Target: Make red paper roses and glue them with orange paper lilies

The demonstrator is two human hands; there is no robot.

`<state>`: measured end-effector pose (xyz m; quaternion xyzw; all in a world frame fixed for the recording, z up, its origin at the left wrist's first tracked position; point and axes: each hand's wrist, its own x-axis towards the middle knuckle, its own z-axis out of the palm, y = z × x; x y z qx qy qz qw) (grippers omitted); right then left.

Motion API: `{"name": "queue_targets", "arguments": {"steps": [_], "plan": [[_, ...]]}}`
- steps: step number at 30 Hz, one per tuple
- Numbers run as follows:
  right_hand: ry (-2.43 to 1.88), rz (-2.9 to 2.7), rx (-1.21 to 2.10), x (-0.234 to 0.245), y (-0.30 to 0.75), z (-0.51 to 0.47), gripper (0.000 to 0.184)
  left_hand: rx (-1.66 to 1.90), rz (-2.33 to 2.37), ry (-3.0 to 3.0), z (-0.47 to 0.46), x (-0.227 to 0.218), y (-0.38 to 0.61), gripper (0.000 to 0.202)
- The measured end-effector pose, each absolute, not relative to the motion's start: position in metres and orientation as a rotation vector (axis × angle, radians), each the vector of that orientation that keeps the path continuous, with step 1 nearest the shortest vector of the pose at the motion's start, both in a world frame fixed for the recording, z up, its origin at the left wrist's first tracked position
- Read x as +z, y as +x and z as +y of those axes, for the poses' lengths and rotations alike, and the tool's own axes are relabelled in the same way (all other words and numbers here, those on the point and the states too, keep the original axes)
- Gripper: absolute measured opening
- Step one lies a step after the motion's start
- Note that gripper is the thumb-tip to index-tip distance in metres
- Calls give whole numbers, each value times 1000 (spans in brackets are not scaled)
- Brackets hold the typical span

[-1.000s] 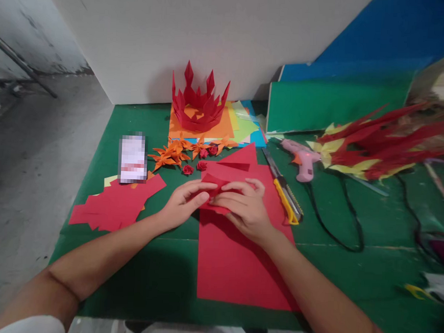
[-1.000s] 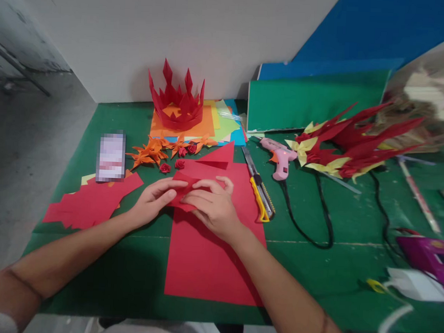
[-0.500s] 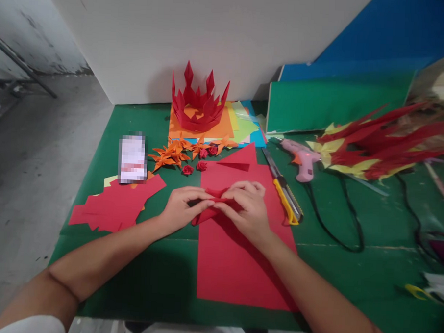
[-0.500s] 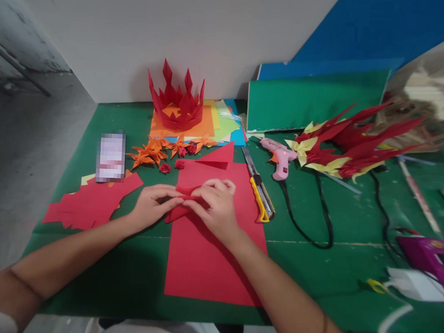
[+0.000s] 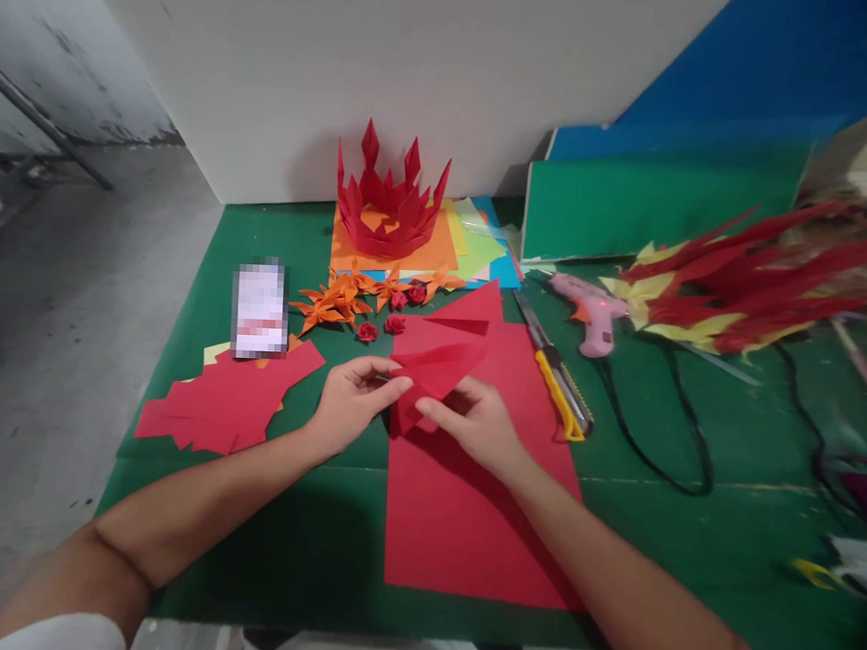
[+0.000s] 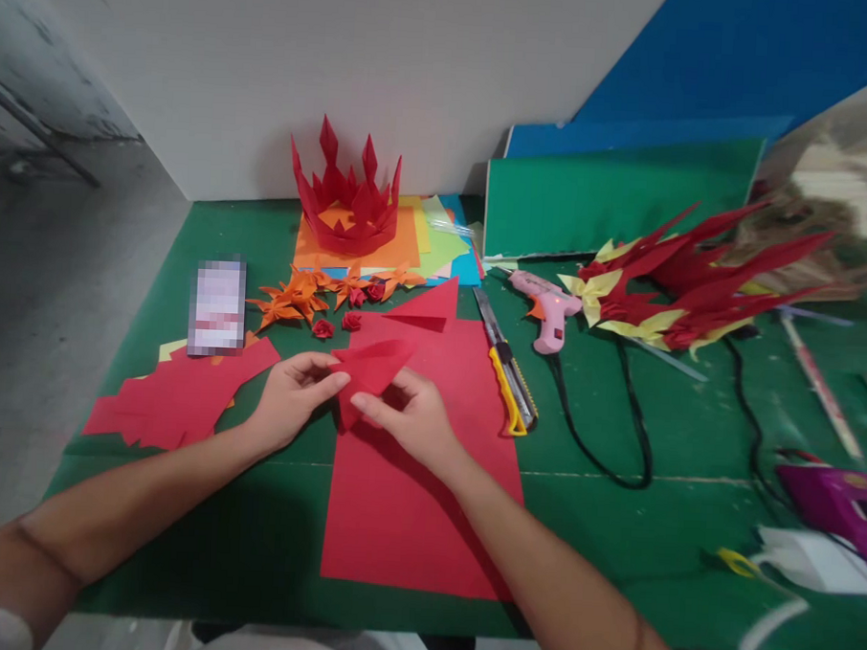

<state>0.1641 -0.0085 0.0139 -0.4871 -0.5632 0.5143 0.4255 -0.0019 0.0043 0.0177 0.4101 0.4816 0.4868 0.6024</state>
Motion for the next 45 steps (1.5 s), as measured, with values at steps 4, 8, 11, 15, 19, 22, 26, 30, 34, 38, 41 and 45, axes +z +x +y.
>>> {"name": "queue_targets", "arguments": {"steps": [4,8,11,15,19,22,26,30,34,38,41,45], "plan": [[-1335,-1310,1342,20,164,-9,32,1113,1099,1004,0,16,-1,25],[-1338,-1240,1388,21,165,-7,32,1153,1053,1028,-1,14,-1,25],[-1315,-1215,1395,19,164,-7,31,1207,1053,993,1,14,-2,33],[-1307,-1197,1378,16,164,-7,28,1185,1081,961,4,15,-3,39],[-1314,-1206,1357,16,164,-7,26,1130,1137,954,5,18,-4,35],[-1317,-1233,1343,17,165,-7,26,1095,1170,954,5,20,-3,33],[-1311,-1244,1307,16,165,-7,25,1102,1201,931,5,22,-3,33],[-1327,-1242,1307,16,166,-8,25,1114,1213,906,5,23,-2,34],[-1358,-1231,1296,16,166,-8,27,1097,1218,897,5,23,-2,33],[-1331,-1242,1291,15,165,-8,27,1092,1214,931,4,21,-3,32],[-1321,-1251,1292,15,165,-8,25,1102,1210,945,3,21,-3,31],[-1349,-1252,1286,15,165,-9,25,1110,1204,943,3,21,-3,31]]}}
